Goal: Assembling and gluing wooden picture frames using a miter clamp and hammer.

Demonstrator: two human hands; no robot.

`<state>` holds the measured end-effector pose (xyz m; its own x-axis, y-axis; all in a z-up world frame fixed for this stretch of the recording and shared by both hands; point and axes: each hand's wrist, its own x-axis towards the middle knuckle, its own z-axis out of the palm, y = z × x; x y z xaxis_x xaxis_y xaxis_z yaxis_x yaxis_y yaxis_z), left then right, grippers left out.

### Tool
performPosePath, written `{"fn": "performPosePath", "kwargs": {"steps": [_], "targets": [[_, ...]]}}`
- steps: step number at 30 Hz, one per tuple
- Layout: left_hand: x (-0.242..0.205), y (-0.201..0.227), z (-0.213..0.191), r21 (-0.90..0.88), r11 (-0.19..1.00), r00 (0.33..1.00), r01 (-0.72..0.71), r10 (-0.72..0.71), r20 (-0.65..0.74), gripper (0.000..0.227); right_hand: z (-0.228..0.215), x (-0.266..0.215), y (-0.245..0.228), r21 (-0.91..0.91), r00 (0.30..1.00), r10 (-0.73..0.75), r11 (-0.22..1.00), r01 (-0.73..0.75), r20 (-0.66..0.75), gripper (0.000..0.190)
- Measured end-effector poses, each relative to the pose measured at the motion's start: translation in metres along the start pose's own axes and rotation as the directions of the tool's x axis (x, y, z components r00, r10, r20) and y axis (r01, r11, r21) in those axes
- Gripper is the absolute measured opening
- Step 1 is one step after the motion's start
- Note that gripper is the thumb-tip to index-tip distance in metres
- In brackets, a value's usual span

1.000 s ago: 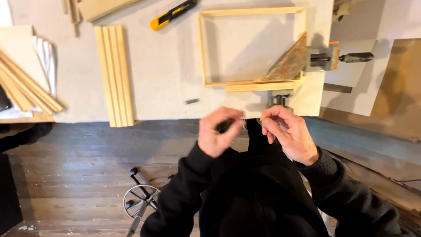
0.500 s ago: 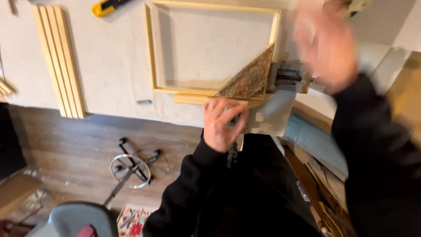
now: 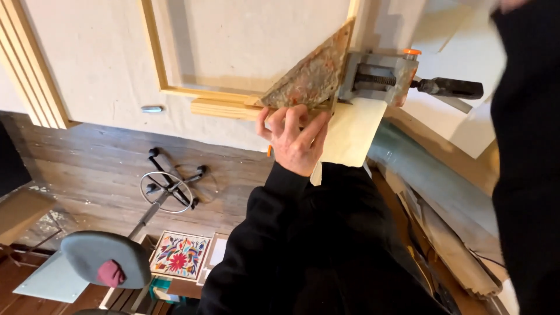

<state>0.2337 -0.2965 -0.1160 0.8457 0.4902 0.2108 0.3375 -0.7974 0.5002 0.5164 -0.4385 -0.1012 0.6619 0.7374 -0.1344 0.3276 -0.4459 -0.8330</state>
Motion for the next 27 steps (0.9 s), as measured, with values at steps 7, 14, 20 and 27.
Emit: {"fn": "performPosePath", "kwargs": {"steps": [7,14,20,27], "targets": [[-0.004,-0.003,0.011,-0.043,0.999,1.000,-0.003,0.002,-0.029,0.016,0.062,-0.074,-0.048,0.064,0.994,0.101,0.993,-0.098,-0.043,0.035],[-0.007,-0.006,0.012,-0.014,1.000,0.999,-0.021,0.020,-0.031,0.015,0.111,-0.110,-0.045,0.146,0.989,0.142,0.980,-0.135,-0.037,0.036],[-0.009,-0.007,0.013,-0.056,0.998,0.998,-0.024,0.022,-0.053,0.017,0.124,-0.113,-0.038,0.074,0.995,0.044,0.997,-0.038,-0.085,0.033],[-0.010,-0.006,0.017,-0.017,0.999,0.997,-0.040,0.039,-0.066,0.016,0.127,-0.112,-0.039,0.111,0.990,0.088,0.991,-0.075,-0.114,0.033]]}}
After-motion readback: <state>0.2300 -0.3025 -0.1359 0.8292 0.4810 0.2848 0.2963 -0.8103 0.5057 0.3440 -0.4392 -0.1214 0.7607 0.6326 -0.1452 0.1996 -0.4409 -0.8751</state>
